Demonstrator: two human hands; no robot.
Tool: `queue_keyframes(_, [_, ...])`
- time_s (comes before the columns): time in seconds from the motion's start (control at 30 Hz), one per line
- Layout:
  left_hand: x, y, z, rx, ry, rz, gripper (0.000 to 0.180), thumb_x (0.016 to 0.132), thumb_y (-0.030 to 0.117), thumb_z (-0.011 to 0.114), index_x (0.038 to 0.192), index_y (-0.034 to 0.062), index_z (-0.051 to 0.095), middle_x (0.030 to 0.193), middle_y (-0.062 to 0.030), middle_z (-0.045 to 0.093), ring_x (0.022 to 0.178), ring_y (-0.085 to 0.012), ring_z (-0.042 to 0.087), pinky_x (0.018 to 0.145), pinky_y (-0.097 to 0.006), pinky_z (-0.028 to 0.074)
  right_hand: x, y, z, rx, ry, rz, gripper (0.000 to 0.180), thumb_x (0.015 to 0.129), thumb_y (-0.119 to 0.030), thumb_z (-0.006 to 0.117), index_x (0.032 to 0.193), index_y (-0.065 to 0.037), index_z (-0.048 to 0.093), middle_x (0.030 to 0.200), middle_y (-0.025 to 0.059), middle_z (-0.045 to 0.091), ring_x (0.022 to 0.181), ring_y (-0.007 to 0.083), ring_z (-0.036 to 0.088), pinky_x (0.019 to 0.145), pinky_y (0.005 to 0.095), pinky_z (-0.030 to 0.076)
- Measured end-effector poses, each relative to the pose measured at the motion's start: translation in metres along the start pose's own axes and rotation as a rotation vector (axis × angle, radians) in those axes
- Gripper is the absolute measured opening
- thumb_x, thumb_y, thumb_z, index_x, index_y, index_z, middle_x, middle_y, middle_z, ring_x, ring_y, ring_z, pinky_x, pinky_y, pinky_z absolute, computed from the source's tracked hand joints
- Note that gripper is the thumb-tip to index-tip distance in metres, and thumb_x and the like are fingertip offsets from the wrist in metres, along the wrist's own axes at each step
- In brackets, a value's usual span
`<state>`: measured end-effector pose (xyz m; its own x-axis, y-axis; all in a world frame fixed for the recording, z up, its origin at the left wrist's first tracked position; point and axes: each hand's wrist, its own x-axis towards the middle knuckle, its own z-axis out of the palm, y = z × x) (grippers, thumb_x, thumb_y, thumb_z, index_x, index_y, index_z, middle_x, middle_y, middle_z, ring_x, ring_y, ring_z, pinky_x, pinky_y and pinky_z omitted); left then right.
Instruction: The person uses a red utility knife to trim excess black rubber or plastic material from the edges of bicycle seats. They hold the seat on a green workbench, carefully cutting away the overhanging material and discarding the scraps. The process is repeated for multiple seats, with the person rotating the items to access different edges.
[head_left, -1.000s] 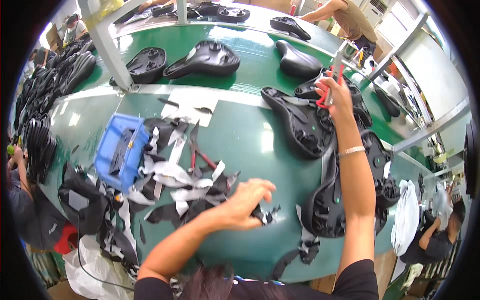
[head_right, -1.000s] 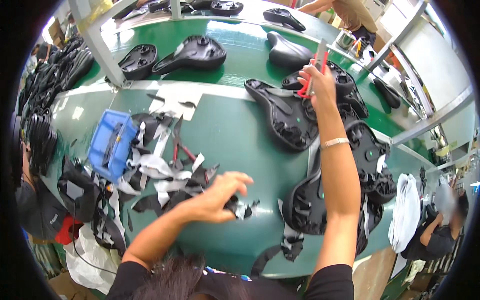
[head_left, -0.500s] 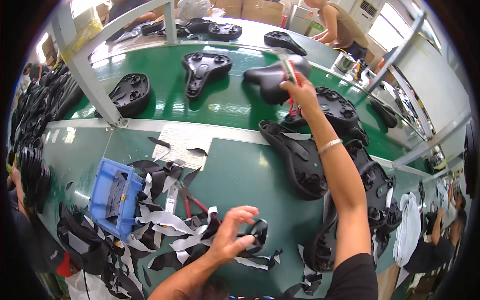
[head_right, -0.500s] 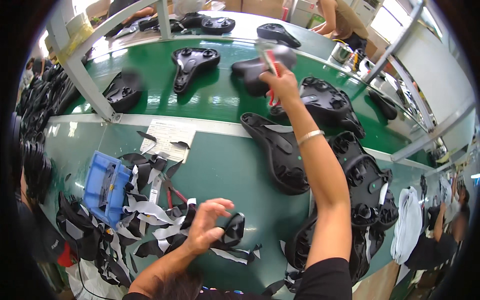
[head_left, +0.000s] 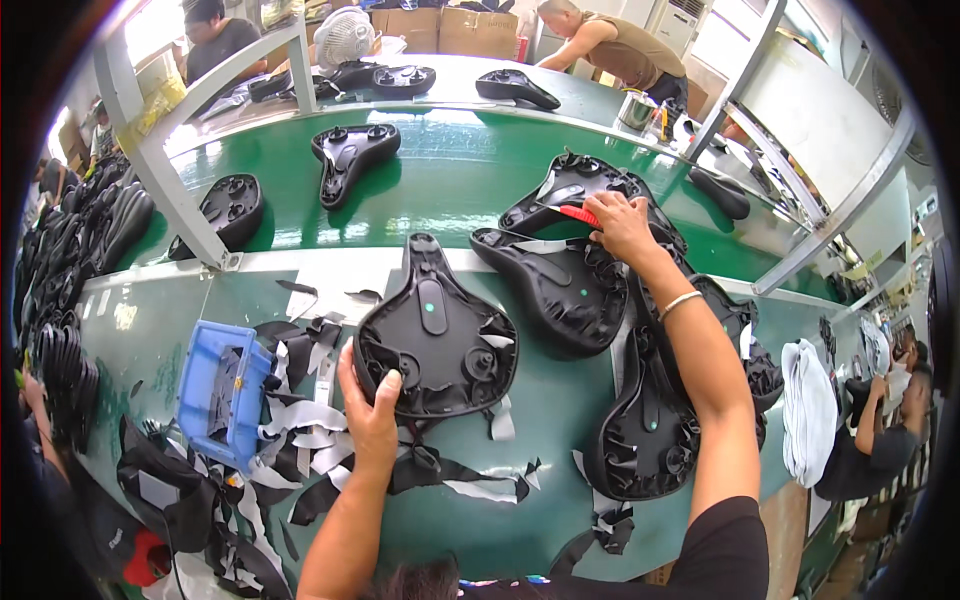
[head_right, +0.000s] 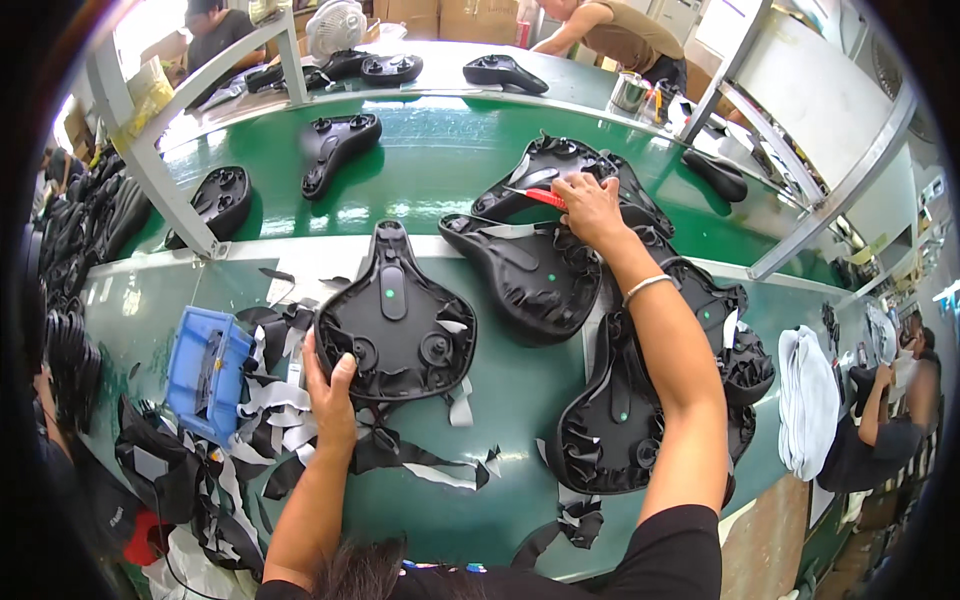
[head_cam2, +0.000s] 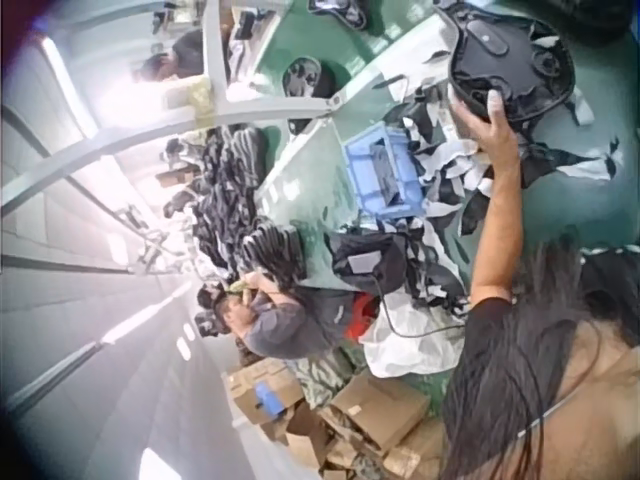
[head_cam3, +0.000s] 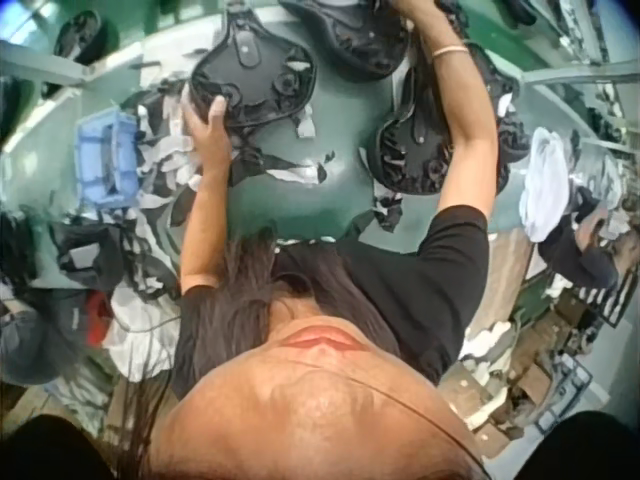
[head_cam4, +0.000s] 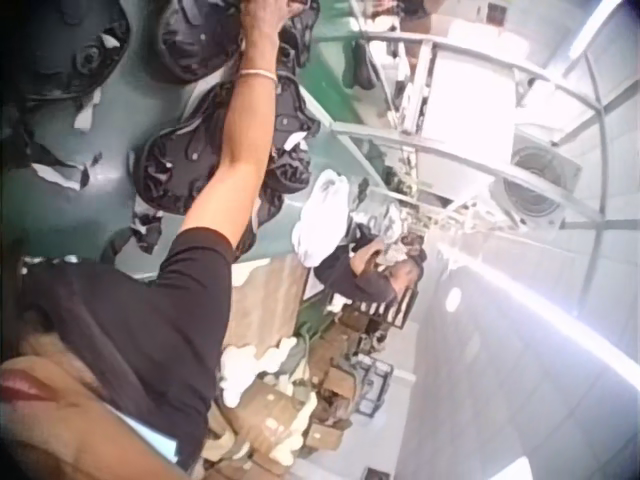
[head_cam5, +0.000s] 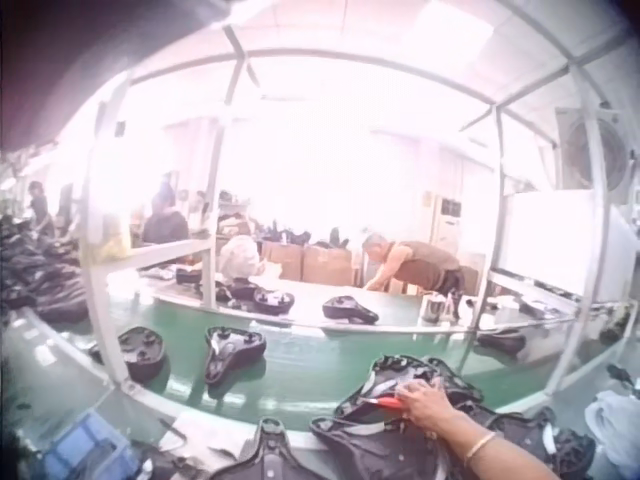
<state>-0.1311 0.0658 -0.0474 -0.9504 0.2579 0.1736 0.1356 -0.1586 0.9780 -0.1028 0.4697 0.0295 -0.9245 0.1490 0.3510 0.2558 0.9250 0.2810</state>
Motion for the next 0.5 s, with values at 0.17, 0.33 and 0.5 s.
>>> queue_keyframes(0.17, [-0.002, 0.002, 0.004, -0.021, 0.038, 0.038, 0.056, 0.091, 0.020, 0.052, 0.138, -0.0016, 0.031, 0.129, -0.0125, 0.044, 0.113, -0.0182, 0.044, 0.097, -0.027, 0.035, 0.025, -0.006, 0.015, -0.172, -0.012, -0.059, 0.024, 0.086, -0.011, 0.051, 0.109, -0.019, 0.055, 0.101, 0.0050, 0.058, 0.103, 0.0215, 0.056, 0.086, 0.0463, 0.036])
queue_keyframes(0.33, [0.000, -0.014, -0.004, -0.123, -0.003, 0.056, 0.054, 0.094, 0.023, 0.048, 0.138, -0.0026, 0.031, 0.134, -0.0144, 0.041, 0.119, -0.0197, 0.041, 0.102, -0.030, 0.032, 0.003, -0.028, -0.048, -0.221, 0.194, -0.049, 0.015, 0.084, -0.009, 0.051, 0.097, -0.013, 0.056, 0.090, 0.0076, 0.058, 0.093, 0.0243, 0.058, 0.076, 0.0412, 0.037])
queue_keyframes(0.5, [-0.009, -0.002, -0.009, -0.031, 0.010, 0.324, 0.052, 0.092, 0.017, 0.045, 0.137, -0.0050, 0.033, 0.137, -0.0179, 0.038, 0.126, -0.0249, 0.038, 0.108, -0.035, 0.027, -0.092, -0.080, -0.154, -0.286, 0.035, 0.073, 0.016, 0.078, -0.008, 0.054, 0.094, -0.009, 0.056, 0.083, 0.0089, 0.057, 0.082, 0.0259, 0.058, 0.070, 0.0387, 0.040])
